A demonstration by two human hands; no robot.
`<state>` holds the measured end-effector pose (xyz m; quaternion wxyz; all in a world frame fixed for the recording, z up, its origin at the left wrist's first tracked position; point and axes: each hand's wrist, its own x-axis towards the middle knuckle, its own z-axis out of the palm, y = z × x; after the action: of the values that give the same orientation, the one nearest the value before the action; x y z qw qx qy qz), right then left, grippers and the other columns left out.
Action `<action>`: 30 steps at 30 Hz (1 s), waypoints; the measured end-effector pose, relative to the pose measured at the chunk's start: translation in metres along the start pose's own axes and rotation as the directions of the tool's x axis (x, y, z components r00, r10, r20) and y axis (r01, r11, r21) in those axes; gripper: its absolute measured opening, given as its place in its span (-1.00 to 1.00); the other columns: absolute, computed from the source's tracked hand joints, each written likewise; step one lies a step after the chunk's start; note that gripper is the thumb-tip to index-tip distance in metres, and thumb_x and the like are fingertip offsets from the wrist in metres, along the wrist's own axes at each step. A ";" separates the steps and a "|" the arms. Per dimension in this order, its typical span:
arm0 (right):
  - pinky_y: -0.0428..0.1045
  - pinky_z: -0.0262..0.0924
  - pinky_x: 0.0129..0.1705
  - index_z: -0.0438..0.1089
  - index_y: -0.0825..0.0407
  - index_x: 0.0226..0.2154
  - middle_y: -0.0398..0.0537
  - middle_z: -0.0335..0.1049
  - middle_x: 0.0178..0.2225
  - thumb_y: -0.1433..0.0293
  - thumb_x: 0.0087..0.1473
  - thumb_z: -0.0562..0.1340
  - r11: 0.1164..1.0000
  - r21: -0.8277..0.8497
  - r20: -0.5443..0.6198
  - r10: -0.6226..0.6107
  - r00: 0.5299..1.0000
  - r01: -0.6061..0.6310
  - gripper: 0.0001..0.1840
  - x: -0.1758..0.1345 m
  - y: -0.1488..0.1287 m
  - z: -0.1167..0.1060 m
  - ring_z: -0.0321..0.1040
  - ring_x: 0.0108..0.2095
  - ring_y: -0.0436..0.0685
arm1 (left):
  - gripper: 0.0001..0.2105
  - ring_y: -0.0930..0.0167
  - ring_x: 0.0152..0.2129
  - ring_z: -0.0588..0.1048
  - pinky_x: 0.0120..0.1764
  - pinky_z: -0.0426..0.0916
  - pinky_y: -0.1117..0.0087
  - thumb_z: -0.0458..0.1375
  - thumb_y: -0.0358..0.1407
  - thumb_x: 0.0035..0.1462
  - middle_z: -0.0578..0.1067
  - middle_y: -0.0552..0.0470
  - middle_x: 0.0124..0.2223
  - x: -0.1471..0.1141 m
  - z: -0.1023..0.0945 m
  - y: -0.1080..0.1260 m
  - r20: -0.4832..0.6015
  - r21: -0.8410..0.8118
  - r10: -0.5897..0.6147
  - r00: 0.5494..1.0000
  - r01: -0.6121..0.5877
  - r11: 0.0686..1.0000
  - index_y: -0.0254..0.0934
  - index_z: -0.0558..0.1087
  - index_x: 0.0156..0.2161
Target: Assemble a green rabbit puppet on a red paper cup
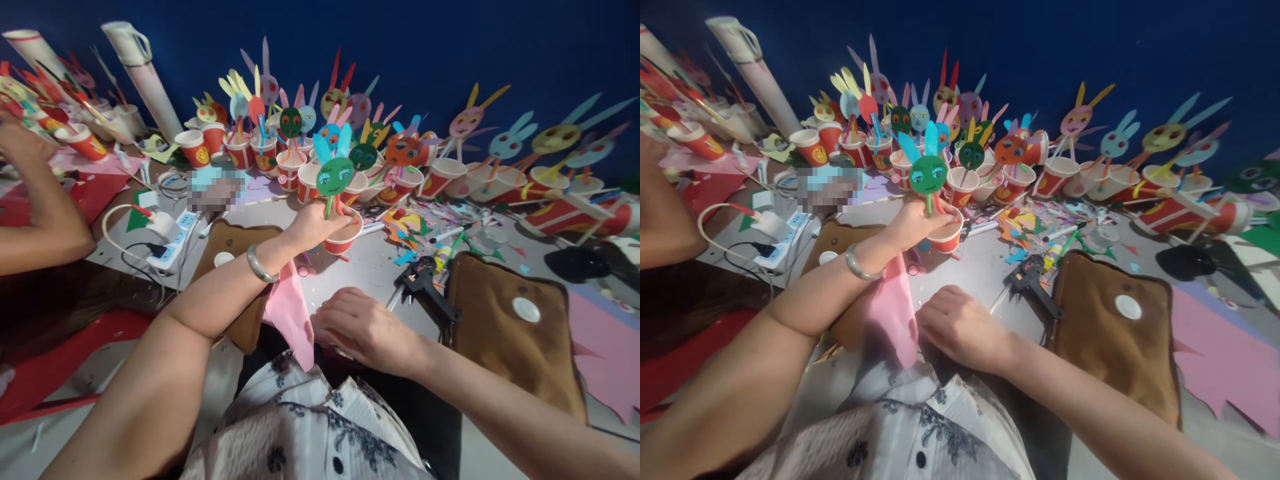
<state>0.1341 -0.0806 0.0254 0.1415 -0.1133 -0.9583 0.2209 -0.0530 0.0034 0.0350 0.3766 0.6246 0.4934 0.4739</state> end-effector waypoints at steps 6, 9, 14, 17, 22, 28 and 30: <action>0.00 0.23 -0.28 0.53 0.05 -0.28 0.03 0.53 -0.38 0.37 0.24 0.14 0.923 -0.010 -0.122 0.380 0.917 -0.384 -0.76 0.014 0.028 0.003 0.42 -0.37 0.13 | -0.95 0.36 -0.18 0.56 0.02 0.37 0.32 0.25 -0.36 0.11 0.64 -0.03 -0.20 0.004 -0.006 -0.002 -0.126 -0.035 0.007 0.992 -0.012 0.999 -0.29 0.56 -0.31; -0.02 0.16 -0.33 0.54 0.04 -0.25 -0.02 0.53 -0.42 0.35 0.23 0.15 0.879 -0.034 -0.100 0.470 0.877 -0.475 -0.76 0.031 0.037 0.012 0.39 -0.42 0.11 | -0.95 0.35 -0.18 0.56 0.01 0.37 0.32 0.24 -0.38 0.11 0.64 -0.04 -0.20 0.005 -0.008 -0.002 -0.134 -0.034 -0.021 0.991 0.017 0.999 -0.29 0.56 -0.30; -0.02 0.09 -0.33 0.51 0.03 -0.30 0.00 0.57 -0.31 0.35 0.25 0.13 0.842 -0.172 -0.047 0.511 0.858 -0.511 -0.76 0.057 0.044 0.025 0.44 -0.35 0.13 | -0.96 0.34 -0.19 0.56 0.04 0.36 0.31 0.25 -0.39 0.10 0.64 -0.03 -0.22 0.006 -0.009 0.002 -0.167 -0.023 -0.034 0.985 0.030 0.999 -0.28 0.57 -0.34; -0.01 0.09 -0.35 0.49 0.04 -0.26 0.05 0.58 -0.28 0.36 0.25 0.14 0.796 -0.224 0.000 0.577 0.817 -0.562 -0.79 0.068 0.044 0.027 0.47 -0.32 0.18 | -0.97 0.34 -0.20 0.56 0.03 0.37 0.30 0.26 -0.39 0.10 0.64 -0.01 -0.23 0.006 -0.009 0.002 -0.185 -0.020 -0.028 0.982 0.025 0.999 -0.27 0.56 -0.34; 0.00 0.13 -0.36 0.48 0.05 -0.23 0.09 0.58 -0.24 0.37 0.23 0.16 0.751 -0.217 0.056 0.647 0.760 -0.624 -0.82 0.078 0.044 0.023 0.49 -0.27 0.23 | -0.98 0.34 -0.20 0.56 0.01 0.39 0.31 0.27 -0.38 0.09 0.64 0.00 -0.23 0.005 -0.009 0.002 -0.175 -0.023 -0.025 0.984 0.021 1.000 -0.27 0.56 -0.34; -0.02 0.10 -0.36 0.44 0.06 -0.26 0.03 0.54 -0.31 0.47 0.18 0.14 0.801 -0.134 0.015 0.590 0.807 -0.583 -0.84 0.073 0.045 0.026 0.43 -0.34 0.15 | -0.96 0.35 -0.18 0.56 0.02 0.38 0.31 0.27 -0.36 0.09 0.64 -0.01 -0.22 0.006 -0.007 -0.002 -0.158 -0.053 -0.020 0.987 0.011 0.999 -0.28 0.56 -0.33; -0.03 0.09 -0.36 0.42 0.06 -0.28 0.02 0.50 -0.32 0.46 0.17 0.14 0.841 -0.105 -0.047 0.530 0.847 -0.531 -0.87 0.065 0.040 0.025 0.39 -0.36 0.12 | -0.97 0.35 -0.19 0.57 0.03 0.38 0.31 0.27 -0.37 0.09 0.64 -0.01 -0.23 0.007 -0.007 -0.003 -0.154 -0.069 -0.003 0.988 -0.008 0.998 -0.29 0.56 -0.34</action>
<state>0.0715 -0.0375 0.0002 0.0759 -0.3836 -0.8994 0.1952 -0.0596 0.0107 0.0356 0.3580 0.5732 0.5037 0.5381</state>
